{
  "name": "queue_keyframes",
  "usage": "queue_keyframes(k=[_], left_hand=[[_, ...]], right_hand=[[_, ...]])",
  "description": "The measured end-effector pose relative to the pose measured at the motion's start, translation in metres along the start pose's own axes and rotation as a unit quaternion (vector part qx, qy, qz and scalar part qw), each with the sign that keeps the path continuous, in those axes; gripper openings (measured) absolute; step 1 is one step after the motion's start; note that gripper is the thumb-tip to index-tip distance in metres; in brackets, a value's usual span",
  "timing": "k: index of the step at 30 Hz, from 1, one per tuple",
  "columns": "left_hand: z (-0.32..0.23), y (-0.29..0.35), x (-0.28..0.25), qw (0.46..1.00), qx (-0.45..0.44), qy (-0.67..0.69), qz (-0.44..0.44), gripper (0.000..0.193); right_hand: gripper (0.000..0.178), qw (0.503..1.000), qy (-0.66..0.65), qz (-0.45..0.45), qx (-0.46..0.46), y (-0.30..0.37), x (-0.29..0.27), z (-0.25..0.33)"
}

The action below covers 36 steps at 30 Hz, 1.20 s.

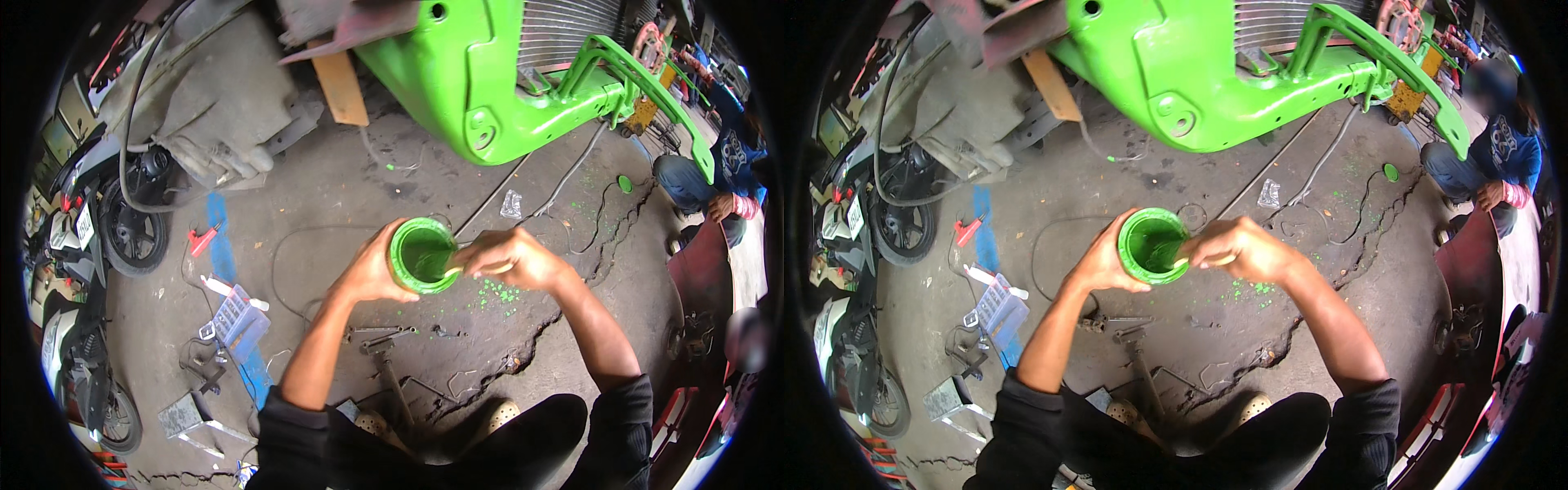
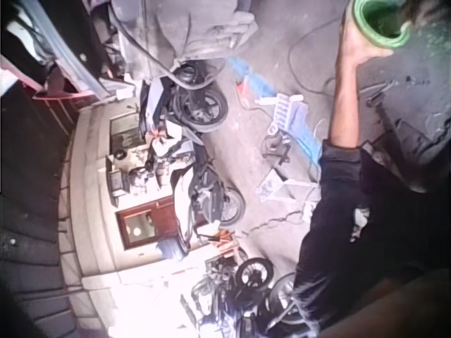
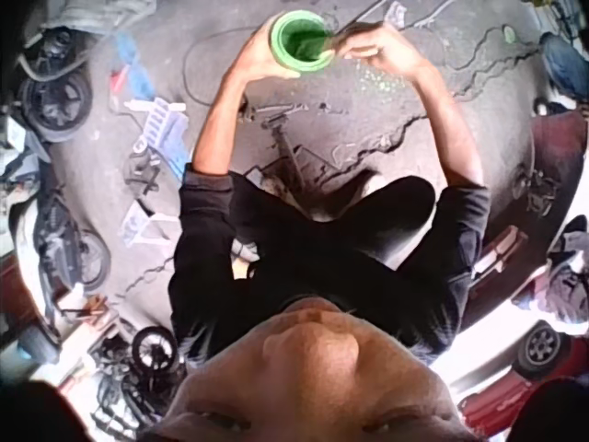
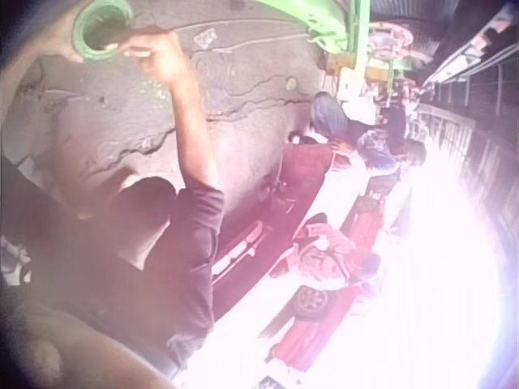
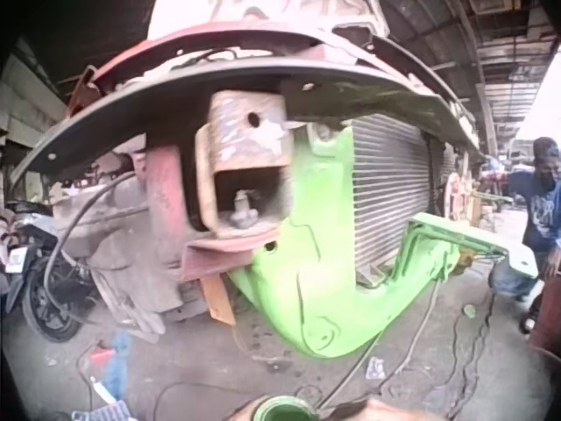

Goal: The person paints a green motorcycle frame with a brush, repeatedly dipping the brush into a paint can and applying paint to various sections of the frame. The person remains crouched or seated on the floor during the task.

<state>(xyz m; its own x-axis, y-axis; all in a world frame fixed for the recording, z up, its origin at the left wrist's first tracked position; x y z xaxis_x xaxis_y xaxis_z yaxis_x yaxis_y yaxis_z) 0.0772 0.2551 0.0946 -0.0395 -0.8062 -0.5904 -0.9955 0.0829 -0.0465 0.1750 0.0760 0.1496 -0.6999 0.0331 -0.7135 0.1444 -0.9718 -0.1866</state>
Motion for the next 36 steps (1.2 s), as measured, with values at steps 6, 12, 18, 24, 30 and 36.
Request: queue_keyframes(k=[6,12,18,24,30,36], left_hand=[[-0.007,0.006,0.004,0.997,-0.037,-0.063,0.025,0.117],[0.014,0.004,0.013,0.993,-0.074,-0.084,0.031,0.117],[0.019,-0.009,0.035,0.991,-0.071,-0.116,0.017,0.117],[0.025,-0.006,0.035,0.986,-0.102,-0.132,0.008,0.119],[0.025,0.005,0.025,0.986,-0.110,-0.123,-0.017,0.118],[0.005,0.014,0.013,0.988,-0.097,-0.112,-0.051,0.117]], right_hand=[[0.026,1.000,-0.013,0.016,-0.010,0.021,-0.002,0.007],[0.017,0.984,-0.092,-0.105,0.114,0.056,-0.015,-0.014],[0.016,0.797,-0.474,-0.340,0.158,0.057,0.029,-0.078],[0.014,0.780,-0.424,-0.376,0.265,0.077,0.049,-0.099],[0.015,0.718,-0.531,-0.426,0.146,0.122,0.031,-0.082],[0.012,0.693,-0.583,-0.402,0.137,0.119,0.031,-0.073]])
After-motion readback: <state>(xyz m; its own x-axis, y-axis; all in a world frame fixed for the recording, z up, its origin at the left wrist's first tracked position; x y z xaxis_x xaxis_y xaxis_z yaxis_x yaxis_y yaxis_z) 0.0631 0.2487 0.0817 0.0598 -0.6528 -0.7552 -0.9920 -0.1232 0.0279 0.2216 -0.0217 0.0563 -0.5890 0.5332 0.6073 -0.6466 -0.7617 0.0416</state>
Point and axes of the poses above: each hand's wrist, its own y-axis away from the middle knuckle, its own x-axis out of the palm, z = x × y, the point moved 7 cm from there along -y, towards the middle knuckle, and after that the axes turned 15 degrees about z, right-handed, at the moved point
